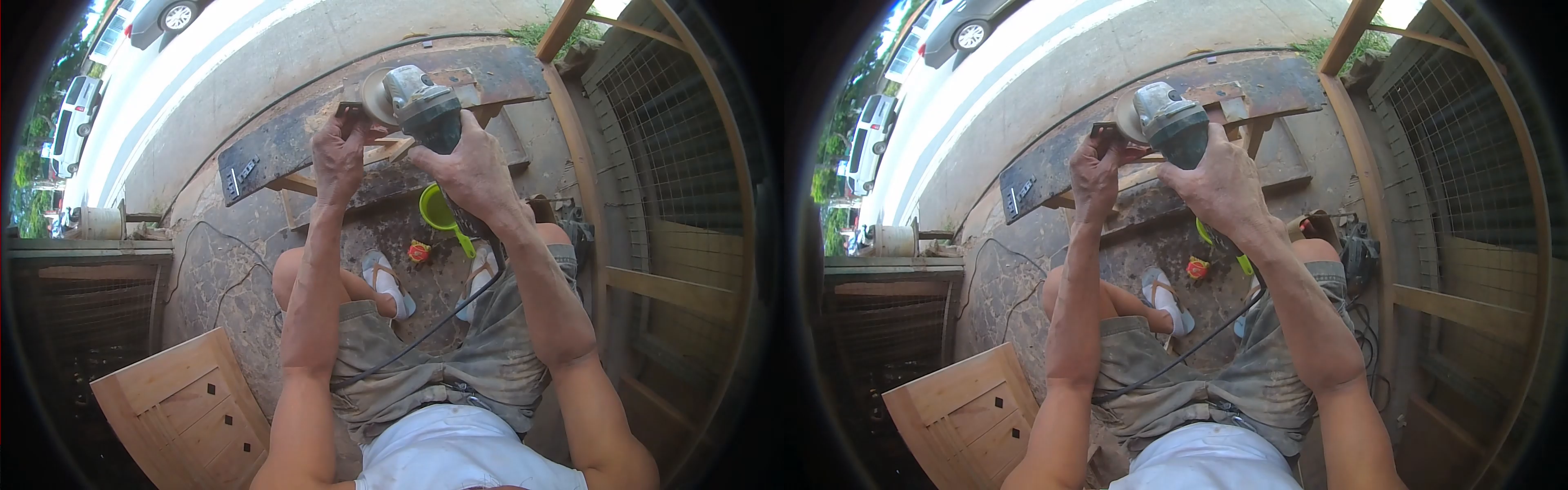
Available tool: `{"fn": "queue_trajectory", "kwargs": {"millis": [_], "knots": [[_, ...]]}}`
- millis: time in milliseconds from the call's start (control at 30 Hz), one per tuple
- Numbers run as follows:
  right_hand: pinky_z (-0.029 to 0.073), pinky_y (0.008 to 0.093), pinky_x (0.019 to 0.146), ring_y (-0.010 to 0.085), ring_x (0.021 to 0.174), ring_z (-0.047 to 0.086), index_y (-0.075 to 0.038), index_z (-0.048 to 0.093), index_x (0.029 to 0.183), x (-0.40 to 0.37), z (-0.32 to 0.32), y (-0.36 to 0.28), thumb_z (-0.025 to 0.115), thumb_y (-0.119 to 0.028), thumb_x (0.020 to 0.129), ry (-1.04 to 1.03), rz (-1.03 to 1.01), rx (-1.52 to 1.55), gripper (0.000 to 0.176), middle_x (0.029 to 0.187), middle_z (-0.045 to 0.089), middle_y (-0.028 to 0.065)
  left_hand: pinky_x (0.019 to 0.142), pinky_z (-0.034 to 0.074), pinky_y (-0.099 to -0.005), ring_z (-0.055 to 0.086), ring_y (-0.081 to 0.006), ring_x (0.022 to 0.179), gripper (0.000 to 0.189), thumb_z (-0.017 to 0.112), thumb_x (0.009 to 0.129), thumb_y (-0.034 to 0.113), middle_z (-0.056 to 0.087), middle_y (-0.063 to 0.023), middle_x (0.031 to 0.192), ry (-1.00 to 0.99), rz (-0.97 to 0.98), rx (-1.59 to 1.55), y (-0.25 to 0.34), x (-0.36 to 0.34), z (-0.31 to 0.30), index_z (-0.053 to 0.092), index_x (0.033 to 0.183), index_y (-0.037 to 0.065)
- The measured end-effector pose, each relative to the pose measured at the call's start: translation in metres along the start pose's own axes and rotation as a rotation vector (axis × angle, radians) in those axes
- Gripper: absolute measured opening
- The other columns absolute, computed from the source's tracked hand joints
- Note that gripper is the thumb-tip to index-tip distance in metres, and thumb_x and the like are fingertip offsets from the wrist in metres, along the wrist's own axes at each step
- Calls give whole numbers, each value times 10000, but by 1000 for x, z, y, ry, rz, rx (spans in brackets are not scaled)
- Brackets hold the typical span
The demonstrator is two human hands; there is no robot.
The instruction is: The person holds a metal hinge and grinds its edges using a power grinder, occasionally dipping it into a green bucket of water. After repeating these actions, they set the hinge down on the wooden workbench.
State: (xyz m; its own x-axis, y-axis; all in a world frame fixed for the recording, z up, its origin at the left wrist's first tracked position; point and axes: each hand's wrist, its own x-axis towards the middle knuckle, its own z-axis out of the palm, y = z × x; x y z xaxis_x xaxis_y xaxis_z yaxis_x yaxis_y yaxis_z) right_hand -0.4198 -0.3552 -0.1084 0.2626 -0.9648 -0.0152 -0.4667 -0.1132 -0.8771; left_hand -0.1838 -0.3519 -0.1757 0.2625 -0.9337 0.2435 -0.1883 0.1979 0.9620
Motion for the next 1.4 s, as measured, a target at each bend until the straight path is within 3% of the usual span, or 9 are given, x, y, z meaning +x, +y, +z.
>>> {"fn": "queue_trajectory", "kwargs": {"millis": [400, 900, 1267, 1367, 1400], "knots": [[625, 506, 938, 437, 1031, 811, 109, 619, 1305, -2, -1, -6, 840, -394, 874, -19, 1, 4, 698, 1050, 797, 308, 883, 665, -356, 831, -203, 967, 217, 709, 1096, 107, 852, -108, 1078, -25, -37, -37, -3, -1, 4, 762, 1256, -28], [622, 501, 956, 429, 1038, 812, 117, 625, 1321, -3, -3, -9, 840, -387, 873, -31, 7, 29, 708, 1053, 798, 304, 878, 679, -362, 839, -211, 965, 249, 657, 1145, 159, 844, -104, 1095, -44, -37, 21, 2, -3, 6, 748, 1304, -9], [624, 495, 958, 427, 1037, 811, 127, 626, 1311, -3, -1, -7, 842, -377, 866, -22, -8, 32, 706, 1058, 797, 307, 896, 656, -351, 834, -207, 973, 226, 684, 1111, 125, 846, -104, 1088, -66, -42, -6, -6, -3, 3, 766, 1282, 2], [604, 463, 1034, 363, 1114, 797, 67, 659, 1360, -2, -4, -8, 870, -398, 891, -56, 54, -11, 693, 1172, 803, 257, 894, 657, -351, 831, -205, 979, 219, 693, 1105, 113, 845, -102, 1088, -47, -54, -33, -4, -1, 2, 768, 1275, -3], [612, 474, 1004, 383, 1080, 802, 86, 646, 1340, -2, -4, -7, 862, -391, 881, -40, 36, -7, 695, 1126, 800, 272, 894, 657, -352, 830, -204, 981, 218, 696, 1103, 109, 845, -101, 1087, -41, -59, -44, -5, -1, 1, 768, 1274, -5]]}}
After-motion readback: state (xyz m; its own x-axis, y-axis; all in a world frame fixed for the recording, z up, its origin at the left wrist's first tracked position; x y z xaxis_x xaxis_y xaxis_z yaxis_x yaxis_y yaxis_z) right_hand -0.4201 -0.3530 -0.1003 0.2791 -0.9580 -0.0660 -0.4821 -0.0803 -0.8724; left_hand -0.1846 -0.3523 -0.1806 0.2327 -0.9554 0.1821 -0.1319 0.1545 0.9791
